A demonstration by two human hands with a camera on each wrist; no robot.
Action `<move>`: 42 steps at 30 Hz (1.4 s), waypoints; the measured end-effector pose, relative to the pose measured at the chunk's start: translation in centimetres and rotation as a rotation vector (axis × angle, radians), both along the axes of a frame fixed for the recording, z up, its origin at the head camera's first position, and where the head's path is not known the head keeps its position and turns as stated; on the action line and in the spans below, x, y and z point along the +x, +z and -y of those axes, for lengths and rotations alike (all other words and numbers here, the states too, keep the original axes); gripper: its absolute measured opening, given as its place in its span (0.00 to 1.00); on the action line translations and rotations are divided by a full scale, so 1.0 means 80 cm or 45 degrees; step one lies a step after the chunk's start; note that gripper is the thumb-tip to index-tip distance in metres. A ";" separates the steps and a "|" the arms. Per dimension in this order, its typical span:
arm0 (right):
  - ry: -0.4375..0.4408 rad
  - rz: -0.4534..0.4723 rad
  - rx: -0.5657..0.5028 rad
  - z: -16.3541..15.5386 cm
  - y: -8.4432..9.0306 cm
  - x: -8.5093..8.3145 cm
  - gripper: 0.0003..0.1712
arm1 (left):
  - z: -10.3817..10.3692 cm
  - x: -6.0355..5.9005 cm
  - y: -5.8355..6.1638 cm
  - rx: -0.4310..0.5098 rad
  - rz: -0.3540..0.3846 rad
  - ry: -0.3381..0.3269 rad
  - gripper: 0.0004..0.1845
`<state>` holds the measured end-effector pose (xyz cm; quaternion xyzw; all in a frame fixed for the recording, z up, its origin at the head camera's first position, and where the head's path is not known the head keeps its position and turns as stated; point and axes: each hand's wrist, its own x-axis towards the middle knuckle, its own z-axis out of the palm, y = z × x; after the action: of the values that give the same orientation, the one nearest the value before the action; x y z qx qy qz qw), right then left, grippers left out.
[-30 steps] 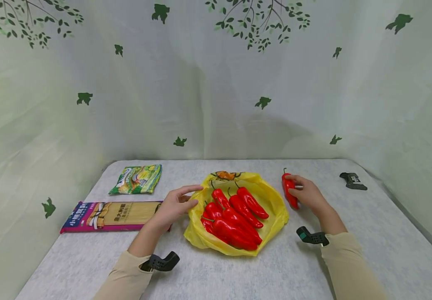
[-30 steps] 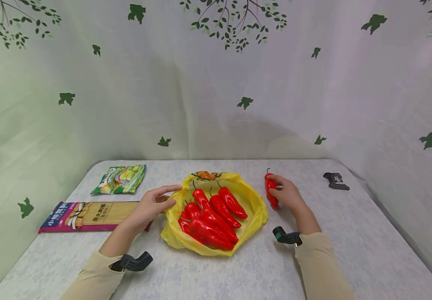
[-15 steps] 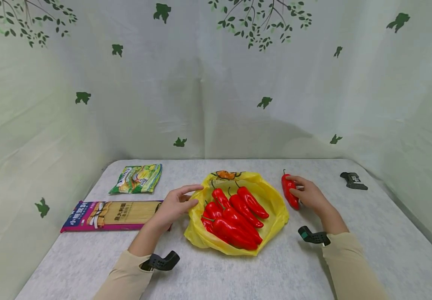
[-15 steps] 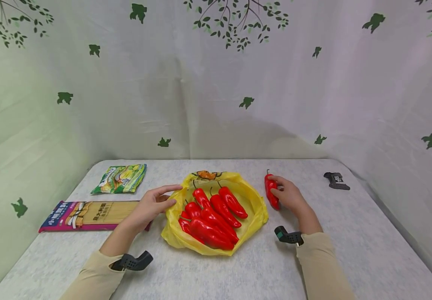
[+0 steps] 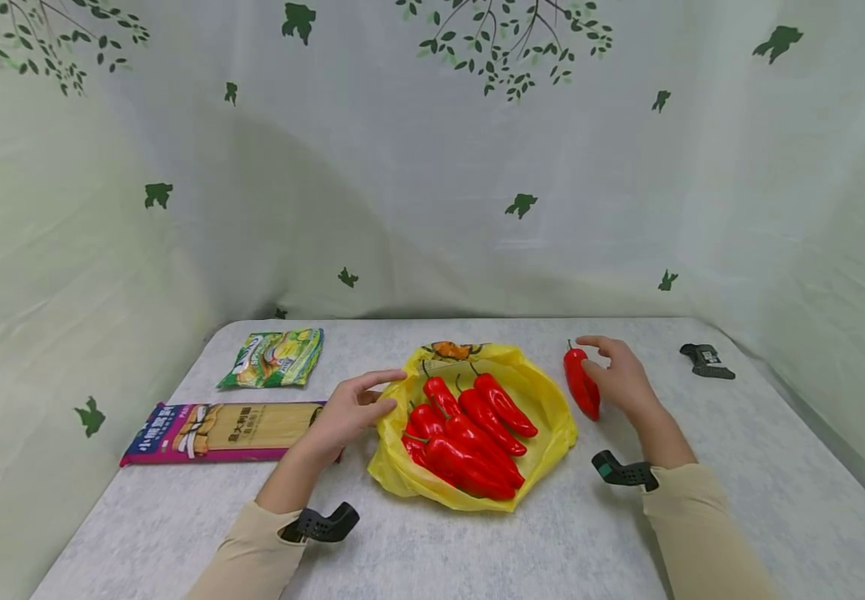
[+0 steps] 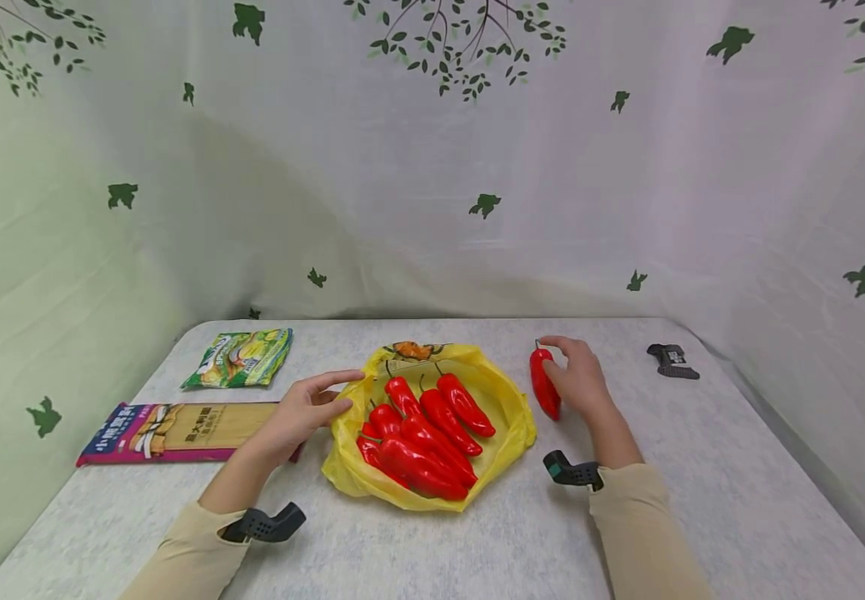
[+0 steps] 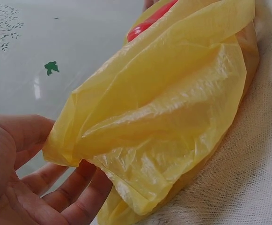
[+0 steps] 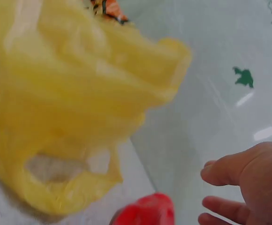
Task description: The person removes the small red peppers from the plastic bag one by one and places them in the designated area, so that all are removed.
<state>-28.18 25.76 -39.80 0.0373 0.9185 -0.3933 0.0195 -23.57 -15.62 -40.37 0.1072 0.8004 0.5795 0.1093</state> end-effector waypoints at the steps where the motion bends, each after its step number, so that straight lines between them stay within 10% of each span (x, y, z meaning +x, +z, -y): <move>1: 0.005 -0.041 0.013 0.003 0.004 0.002 0.28 | 0.000 0.000 0.000 -0.002 0.002 0.003 0.23; 12: 0.086 -0.432 0.021 0.049 0.041 0.025 0.20 | 0.000 0.001 0.002 0.016 0.012 -0.003 0.24; 25: 0.270 -0.567 -0.021 0.085 0.055 0.048 0.20 | 0.000 0.001 0.001 0.013 0.011 0.003 0.23; 42: 0.699 -0.289 -0.083 0.119 0.037 0.059 0.25 | -0.003 0.000 0.001 0.011 0.014 0.021 0.23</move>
<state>-23.43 16.27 -36.81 -0.2575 0.8774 -0.4040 0.0236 -23.55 -15.40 -40.26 0.0979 0.7981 0.5845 0.1085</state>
